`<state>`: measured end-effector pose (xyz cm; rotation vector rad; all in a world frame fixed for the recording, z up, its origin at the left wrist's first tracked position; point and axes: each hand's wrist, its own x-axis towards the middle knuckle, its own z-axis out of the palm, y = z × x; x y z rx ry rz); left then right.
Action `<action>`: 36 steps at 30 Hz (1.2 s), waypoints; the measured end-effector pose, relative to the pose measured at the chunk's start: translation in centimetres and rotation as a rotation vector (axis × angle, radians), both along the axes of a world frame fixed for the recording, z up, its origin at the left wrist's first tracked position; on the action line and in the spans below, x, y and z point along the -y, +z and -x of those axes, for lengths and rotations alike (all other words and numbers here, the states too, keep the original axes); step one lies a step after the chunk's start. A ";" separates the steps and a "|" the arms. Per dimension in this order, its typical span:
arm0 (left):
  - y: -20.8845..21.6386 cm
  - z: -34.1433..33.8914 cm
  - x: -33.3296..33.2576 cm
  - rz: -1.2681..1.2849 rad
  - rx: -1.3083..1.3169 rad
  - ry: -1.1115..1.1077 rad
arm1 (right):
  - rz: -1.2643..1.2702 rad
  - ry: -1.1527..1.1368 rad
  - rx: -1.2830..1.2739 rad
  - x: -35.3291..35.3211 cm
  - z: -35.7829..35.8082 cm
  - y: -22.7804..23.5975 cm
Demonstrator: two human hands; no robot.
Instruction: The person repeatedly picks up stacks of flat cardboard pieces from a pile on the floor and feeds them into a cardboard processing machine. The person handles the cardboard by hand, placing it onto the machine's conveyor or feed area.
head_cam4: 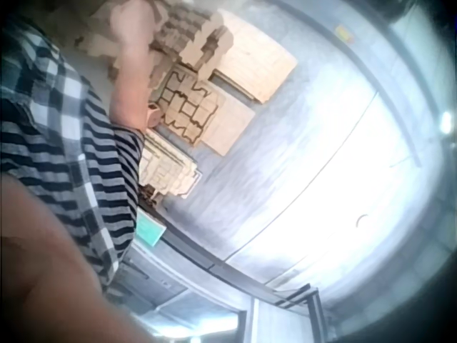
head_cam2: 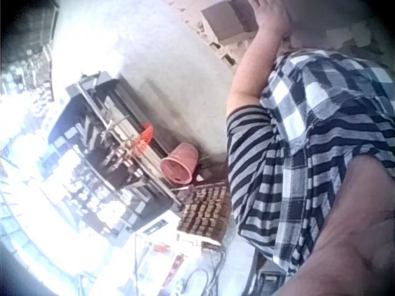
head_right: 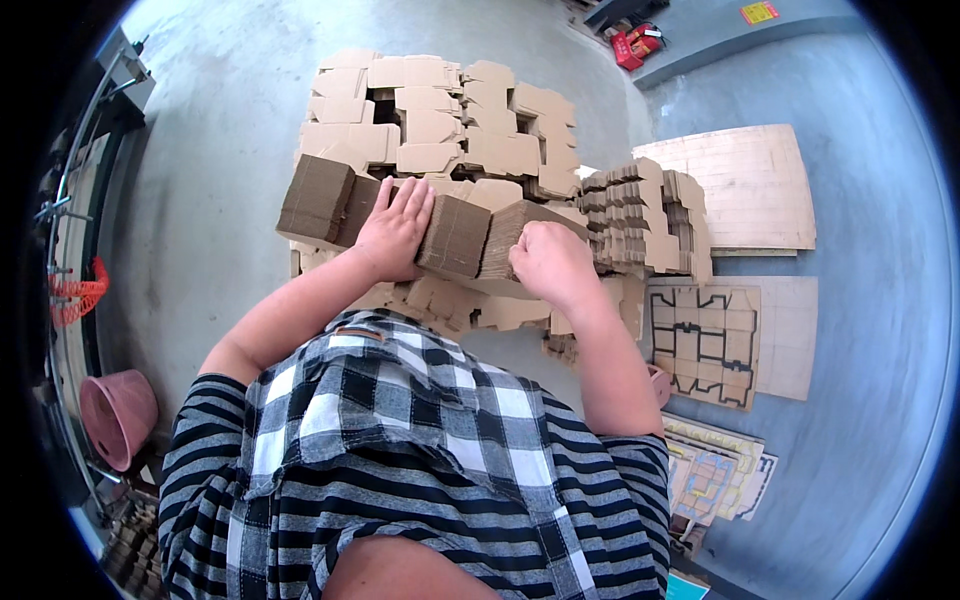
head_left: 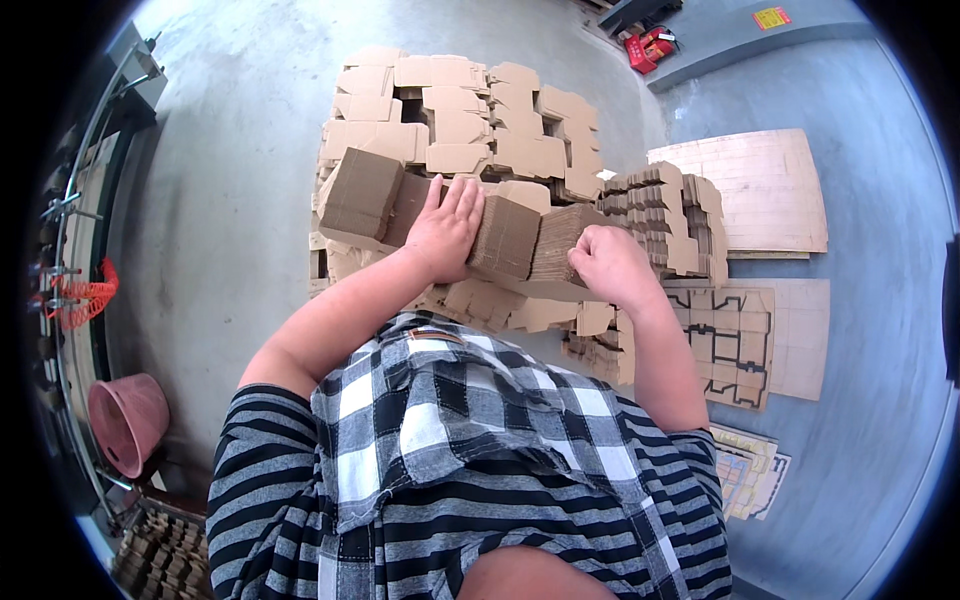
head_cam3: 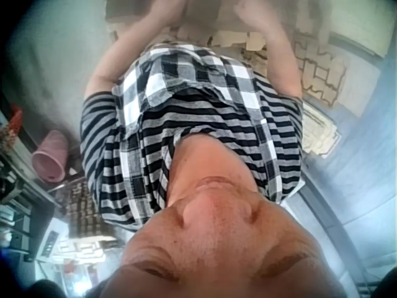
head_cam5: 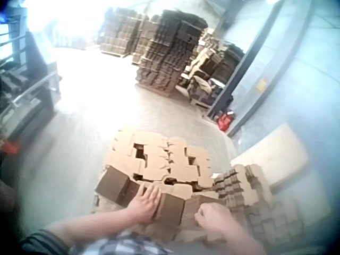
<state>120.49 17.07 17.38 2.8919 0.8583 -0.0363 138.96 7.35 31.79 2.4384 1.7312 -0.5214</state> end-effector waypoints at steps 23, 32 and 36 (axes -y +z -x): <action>0.5 -0.2 0.0 0.000 -0.047 -0.009 | -0.389 0.395 0.150 3.5 -0.6 -0.5; 0.4 -0.1 -0.1 0.011 -0.028 0.001 | -0.356 0.902 0.272 1.0 -2.5 0.2; 0.6 -0.1 -0.1 0.014 -0.031 0.000 | -0.367 1.057 0.265 0.0 -3.0 0.2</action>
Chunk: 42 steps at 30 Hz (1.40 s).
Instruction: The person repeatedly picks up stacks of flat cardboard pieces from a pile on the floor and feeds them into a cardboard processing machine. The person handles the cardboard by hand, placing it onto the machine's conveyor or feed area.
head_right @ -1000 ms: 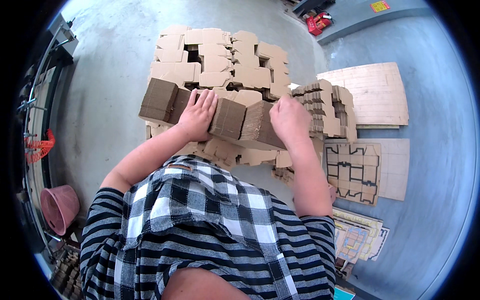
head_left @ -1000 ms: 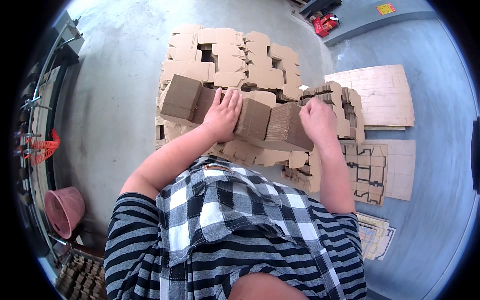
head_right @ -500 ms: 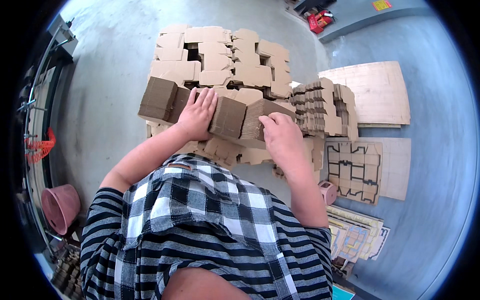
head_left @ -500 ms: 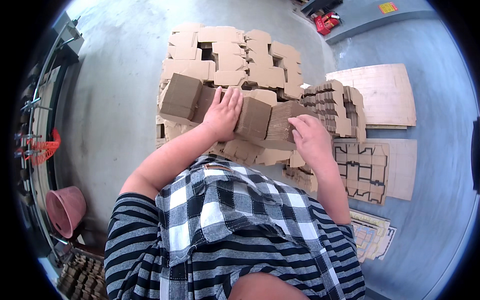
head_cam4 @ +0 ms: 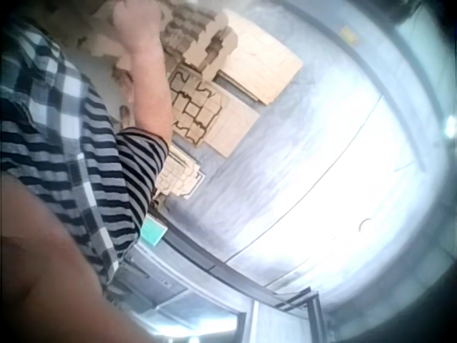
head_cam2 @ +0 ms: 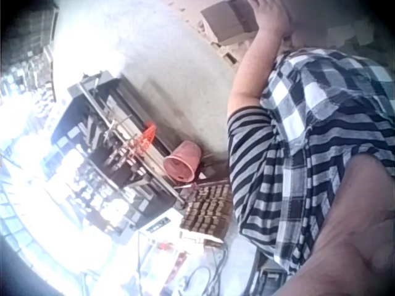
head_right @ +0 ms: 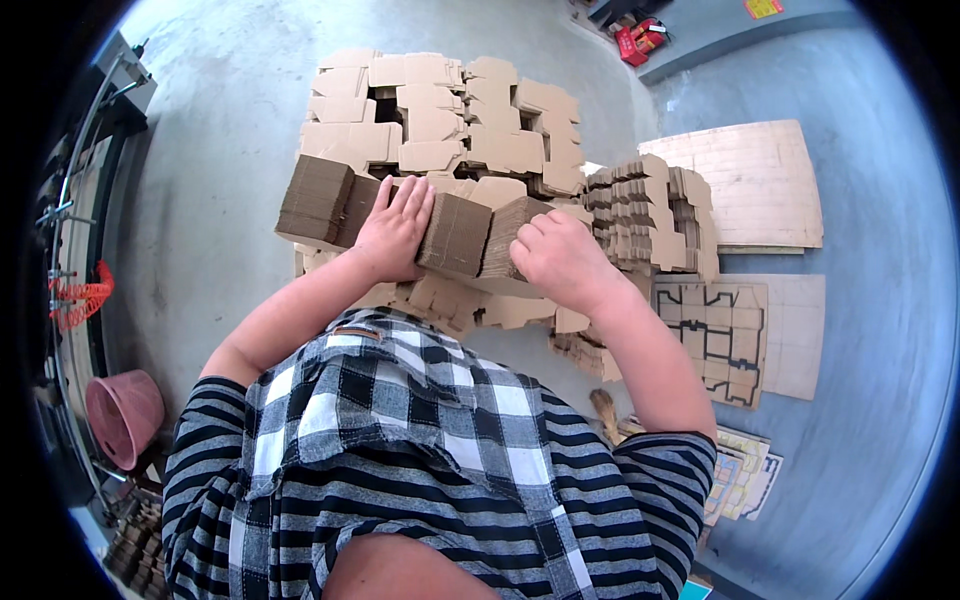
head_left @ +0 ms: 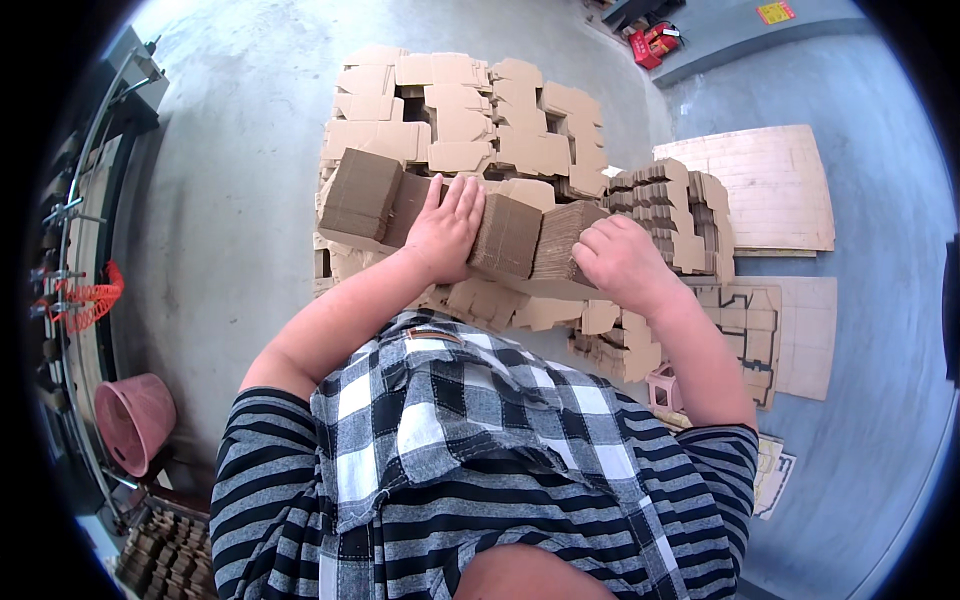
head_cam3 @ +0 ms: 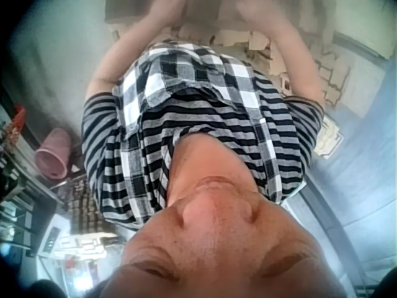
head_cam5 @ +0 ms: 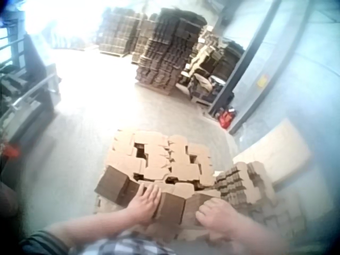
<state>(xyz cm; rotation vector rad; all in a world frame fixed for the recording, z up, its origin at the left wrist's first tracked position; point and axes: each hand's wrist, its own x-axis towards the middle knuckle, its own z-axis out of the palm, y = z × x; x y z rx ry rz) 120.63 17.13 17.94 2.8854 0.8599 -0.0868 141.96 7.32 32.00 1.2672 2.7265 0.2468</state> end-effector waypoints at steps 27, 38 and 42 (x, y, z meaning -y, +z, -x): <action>0.4 -0.6 0.8 -0.048 -0.095 0.021 | 0.143 -0.579 -0.163 2.1 1.4 -3.9; -0.2 -0.4 1.0 -0.054 -0.062 0.011 | -0.065 -1.095 -1.794 7.3 -7.0 -11.9; -0.2 -0.2 0.8 -0.003 -0.035 0.014 | 0.226 -0.936 -2.310 7.9 -3.7 -14.9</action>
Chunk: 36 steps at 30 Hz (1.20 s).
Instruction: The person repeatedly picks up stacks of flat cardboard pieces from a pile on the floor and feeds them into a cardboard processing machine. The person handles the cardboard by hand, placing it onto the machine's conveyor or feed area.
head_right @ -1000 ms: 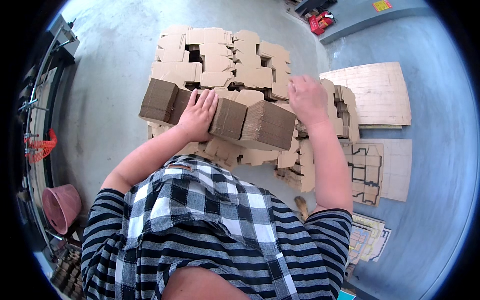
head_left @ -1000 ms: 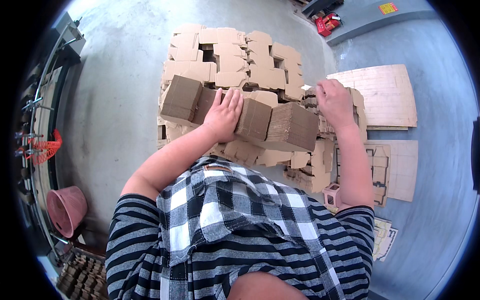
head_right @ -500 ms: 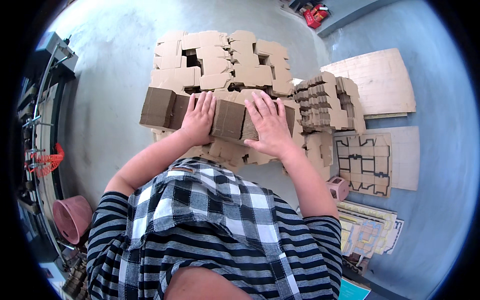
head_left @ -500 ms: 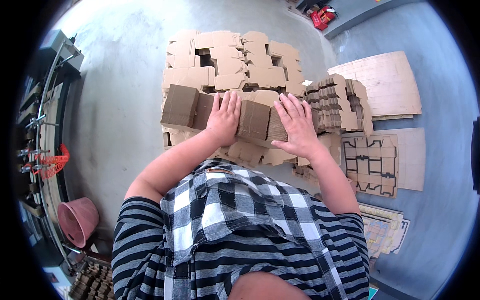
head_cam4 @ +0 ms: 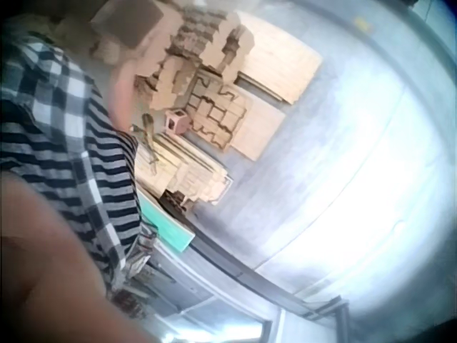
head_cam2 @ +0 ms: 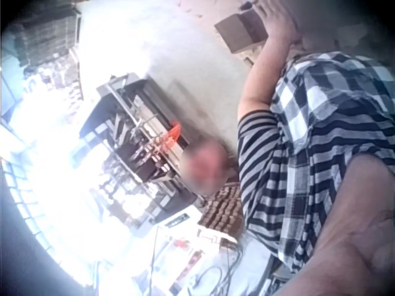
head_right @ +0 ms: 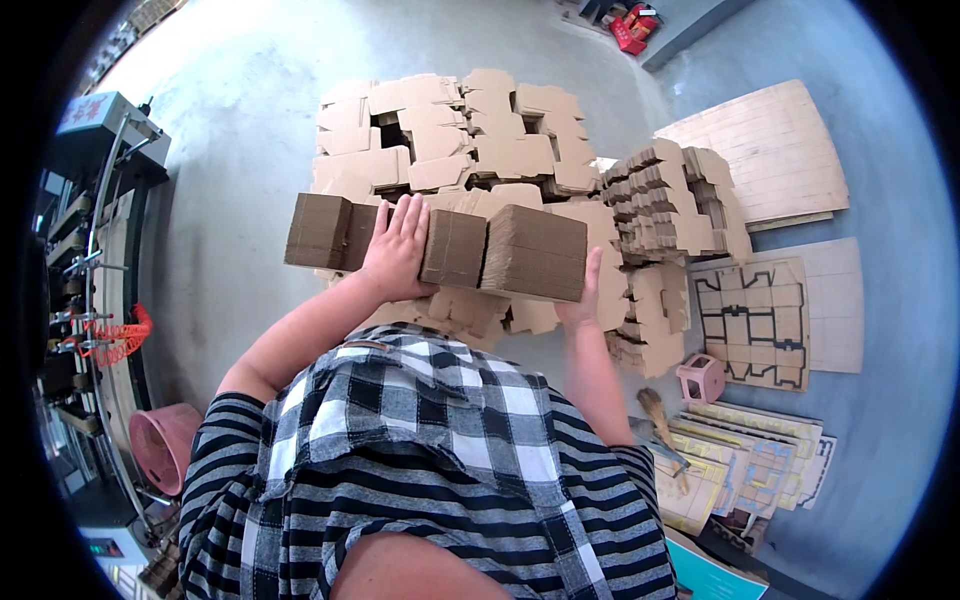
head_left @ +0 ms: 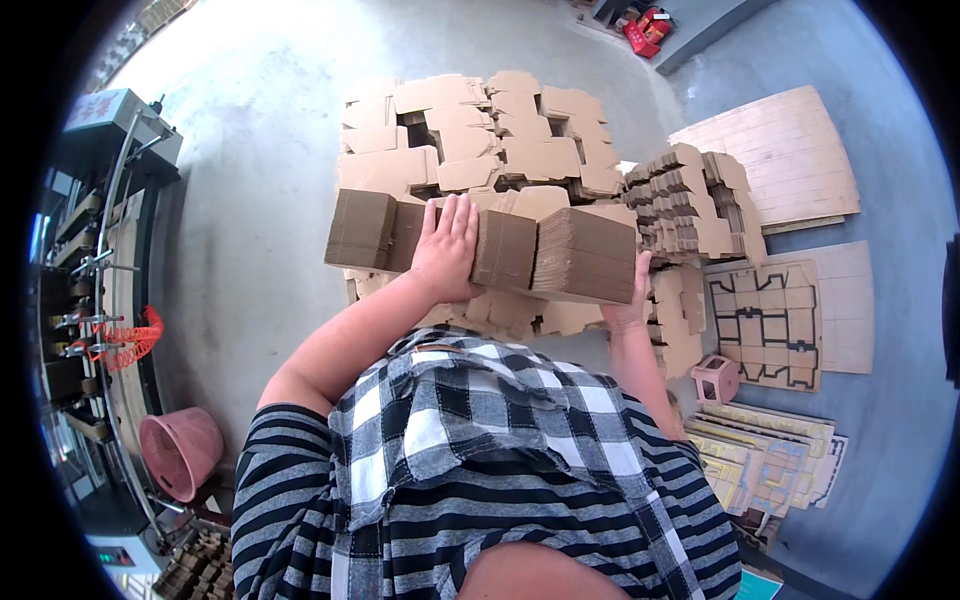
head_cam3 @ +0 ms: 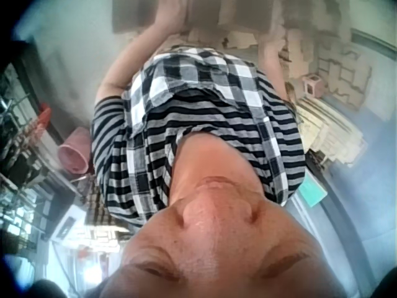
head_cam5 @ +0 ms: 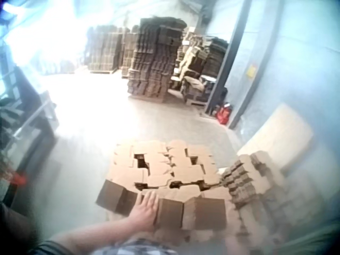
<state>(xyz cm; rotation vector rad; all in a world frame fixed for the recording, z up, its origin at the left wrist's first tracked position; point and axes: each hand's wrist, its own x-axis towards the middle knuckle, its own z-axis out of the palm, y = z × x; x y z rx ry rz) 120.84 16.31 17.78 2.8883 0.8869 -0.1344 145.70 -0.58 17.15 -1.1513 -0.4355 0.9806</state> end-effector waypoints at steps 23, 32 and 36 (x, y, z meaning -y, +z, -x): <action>0.1 -0.2 0.1 -0.032 -0.034 0.000 | -0.240 0.191 0.093 -0.5 -0.4 -0.5; 0.0 -0.6 0.4 0.009 -0.007 0.013 | -0.142 0.077 0.024 0.7 -0.3 -1.9; 0.4 -0.5 -0.2 -0.005 -0.030 0.028 | -0.072 0.109 0.011 0.9 -0.2 -2.3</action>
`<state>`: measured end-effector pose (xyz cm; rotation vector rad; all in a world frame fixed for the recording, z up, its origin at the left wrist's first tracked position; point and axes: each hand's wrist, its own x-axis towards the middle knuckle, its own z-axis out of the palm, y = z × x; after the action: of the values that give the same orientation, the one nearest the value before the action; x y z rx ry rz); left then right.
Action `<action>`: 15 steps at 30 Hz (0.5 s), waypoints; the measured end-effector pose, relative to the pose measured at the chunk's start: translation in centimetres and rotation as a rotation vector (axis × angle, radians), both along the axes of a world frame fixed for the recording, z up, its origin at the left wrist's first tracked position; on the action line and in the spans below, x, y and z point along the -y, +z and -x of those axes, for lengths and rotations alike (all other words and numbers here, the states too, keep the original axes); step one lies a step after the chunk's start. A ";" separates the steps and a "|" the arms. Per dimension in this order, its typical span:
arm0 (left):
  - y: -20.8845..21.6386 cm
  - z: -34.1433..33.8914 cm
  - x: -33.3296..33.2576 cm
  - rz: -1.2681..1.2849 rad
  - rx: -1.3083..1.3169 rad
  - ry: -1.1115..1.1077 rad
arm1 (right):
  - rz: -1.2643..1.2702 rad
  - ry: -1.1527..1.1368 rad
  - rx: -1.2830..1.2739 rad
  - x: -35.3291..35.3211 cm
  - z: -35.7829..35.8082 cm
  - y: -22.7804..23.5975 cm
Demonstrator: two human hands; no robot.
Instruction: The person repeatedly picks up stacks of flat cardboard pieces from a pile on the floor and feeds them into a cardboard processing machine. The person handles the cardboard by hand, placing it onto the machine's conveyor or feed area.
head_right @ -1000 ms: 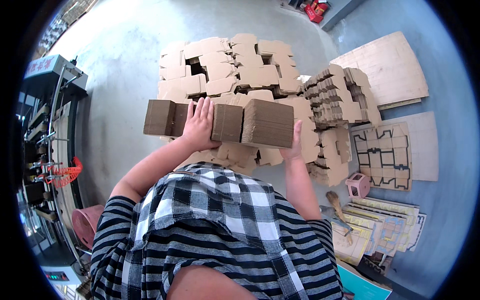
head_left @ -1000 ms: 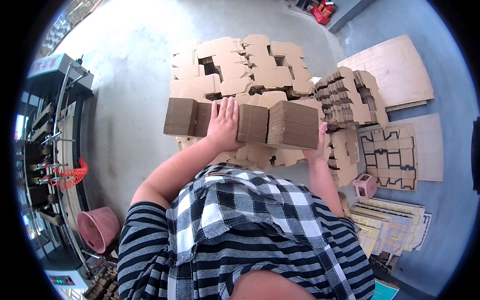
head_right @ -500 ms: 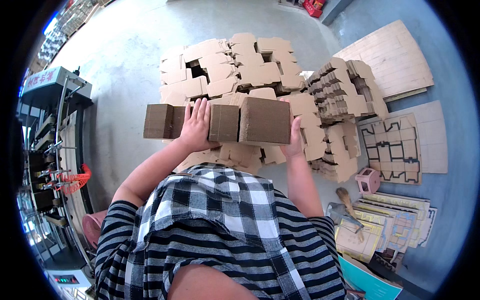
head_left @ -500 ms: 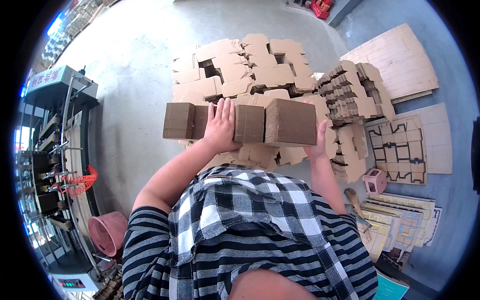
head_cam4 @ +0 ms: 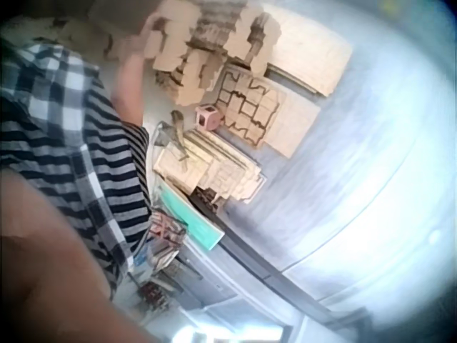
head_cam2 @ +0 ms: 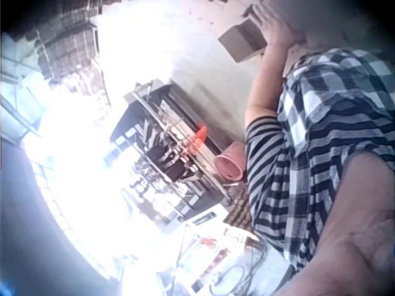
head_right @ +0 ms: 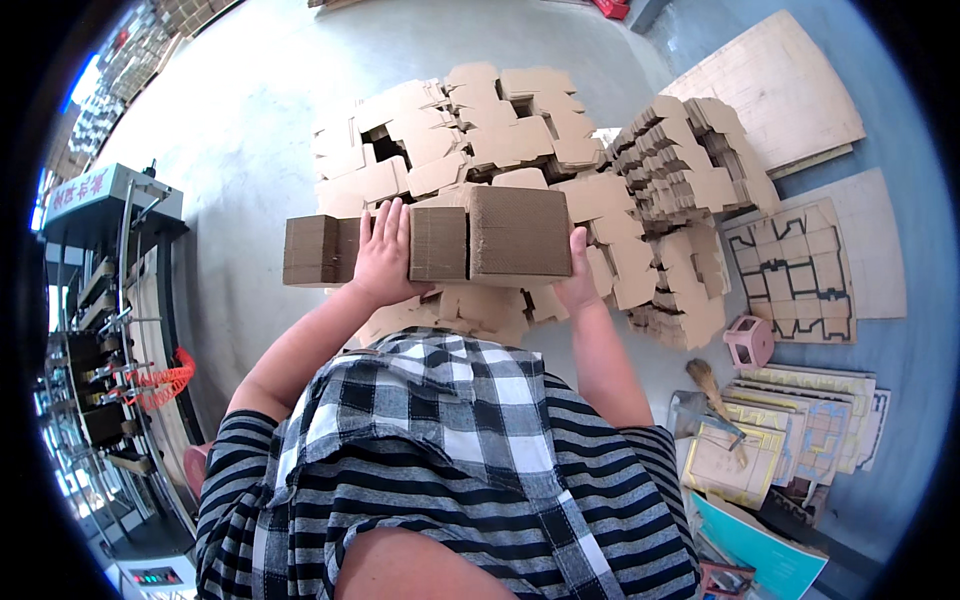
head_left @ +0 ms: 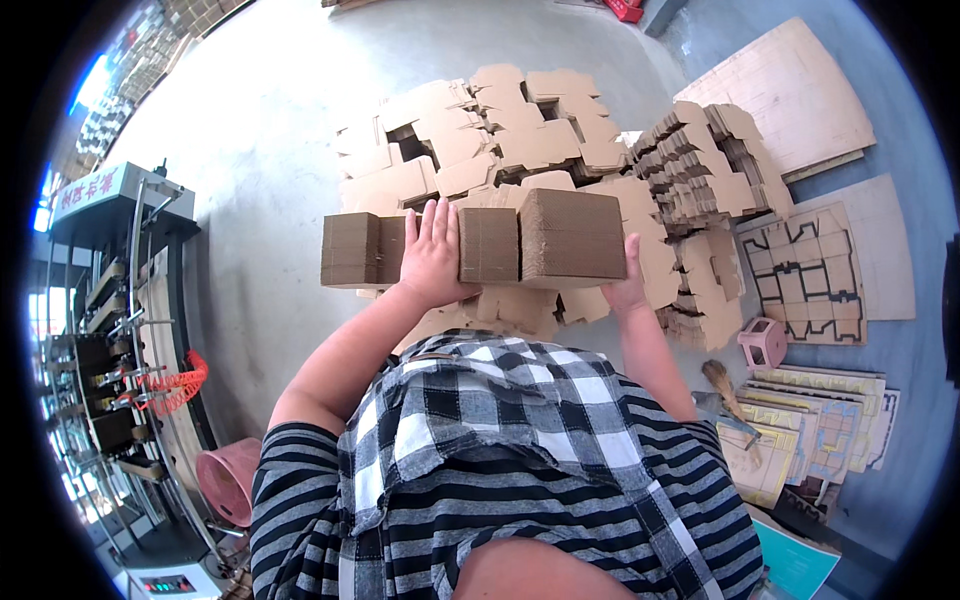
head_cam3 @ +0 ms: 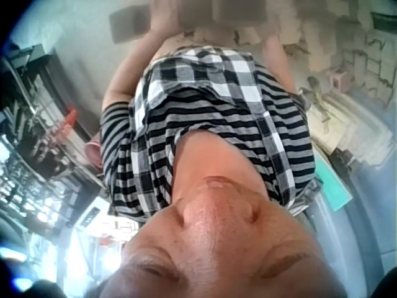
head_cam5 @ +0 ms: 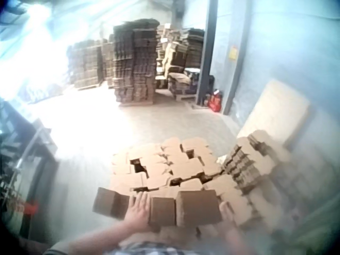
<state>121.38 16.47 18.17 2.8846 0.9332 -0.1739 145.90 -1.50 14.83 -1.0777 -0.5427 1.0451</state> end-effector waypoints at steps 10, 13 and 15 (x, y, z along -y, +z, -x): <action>0.1 -0.7 0.7 -0.025 -0.016 -0.038 | 0.071 -0.127 -0.079 1.4 -2.6 -7.5; 0.0 -0.4 0.3 -0.006 0.004 -0.016 | 0.215 -0.260 -0.234 0.7 -1.1 -9.5; 0.1 -0.3 0.4 -0.019 -0.023 -0.012 | 0.210 -0.242 -0.274 0.6 -0.9 -8.6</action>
<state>121.72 16.08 18.24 2.9127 0.9265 -0.2003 146.80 -2.07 6.20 -1.1293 -0.0802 1.0284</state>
